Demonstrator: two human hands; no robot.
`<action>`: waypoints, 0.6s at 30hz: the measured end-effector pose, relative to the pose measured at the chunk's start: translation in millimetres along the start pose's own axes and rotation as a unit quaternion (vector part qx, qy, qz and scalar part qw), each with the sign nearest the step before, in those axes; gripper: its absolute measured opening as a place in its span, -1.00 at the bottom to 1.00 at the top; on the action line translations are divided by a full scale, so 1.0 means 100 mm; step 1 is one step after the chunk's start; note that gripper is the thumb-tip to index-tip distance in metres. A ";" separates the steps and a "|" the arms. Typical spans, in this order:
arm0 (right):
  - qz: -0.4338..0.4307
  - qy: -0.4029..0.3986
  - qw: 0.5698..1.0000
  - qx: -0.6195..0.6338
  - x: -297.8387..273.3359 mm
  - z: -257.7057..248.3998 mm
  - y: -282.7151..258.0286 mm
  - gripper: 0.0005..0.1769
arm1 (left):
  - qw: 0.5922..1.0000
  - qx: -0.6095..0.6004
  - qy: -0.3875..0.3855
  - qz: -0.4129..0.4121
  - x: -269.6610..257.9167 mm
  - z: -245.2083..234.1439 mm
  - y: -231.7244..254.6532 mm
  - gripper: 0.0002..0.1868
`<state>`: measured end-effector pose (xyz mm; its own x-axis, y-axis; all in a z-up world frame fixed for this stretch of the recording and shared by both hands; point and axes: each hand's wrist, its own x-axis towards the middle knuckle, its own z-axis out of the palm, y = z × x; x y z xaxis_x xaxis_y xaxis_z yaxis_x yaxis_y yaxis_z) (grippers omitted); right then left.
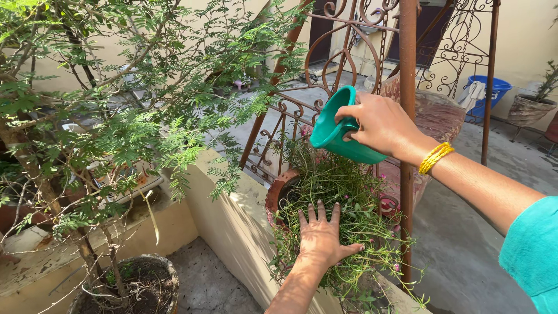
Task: The person scoops water from a white bucket using a green plastic mug and waters several potted plants on a balcony. The person pours water into a small plant in a cloth bag, a plant in a terracotta pot, and a larger flowering plant in a decorative pot.
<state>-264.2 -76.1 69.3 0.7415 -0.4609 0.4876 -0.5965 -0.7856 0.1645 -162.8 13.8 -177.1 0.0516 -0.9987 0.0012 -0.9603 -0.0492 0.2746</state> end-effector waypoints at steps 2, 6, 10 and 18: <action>0.009 0.000 1.000 0.004 -0.03 -0.02 0.05 -0.51 | 1.000 0.005 0.004 0.001 -0.01 0.00 0.00 0.37; -0.001 0.021 1.000 0.004 -0.09 -0.06 0.13 -0.54 | 1.000 0.003 0.001 0.002 -0.01 -0.01 -0.01 0.36; 0.042 -0.005 0.999 -0.011 -0.16 -0.10 0.21 -0.54 | 1.000 0.005 0.001 0.002 -0.01 -0.02 0.00 0.36; 0.053 0.008 0.998 -0.026 -0.34 -0.12 0.36 -0.49 | 1.000 0.011 -0.012 0.001 -0.03 -0.06 -0.01 0.36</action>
<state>-314.8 -83.3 69.1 0.6695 -0.5329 0.5176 -0.6859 -0.7110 0.1551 -160.8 16.6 -171.4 0.0436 -0.9988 -0.0214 -0.9660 -0.0476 0.2541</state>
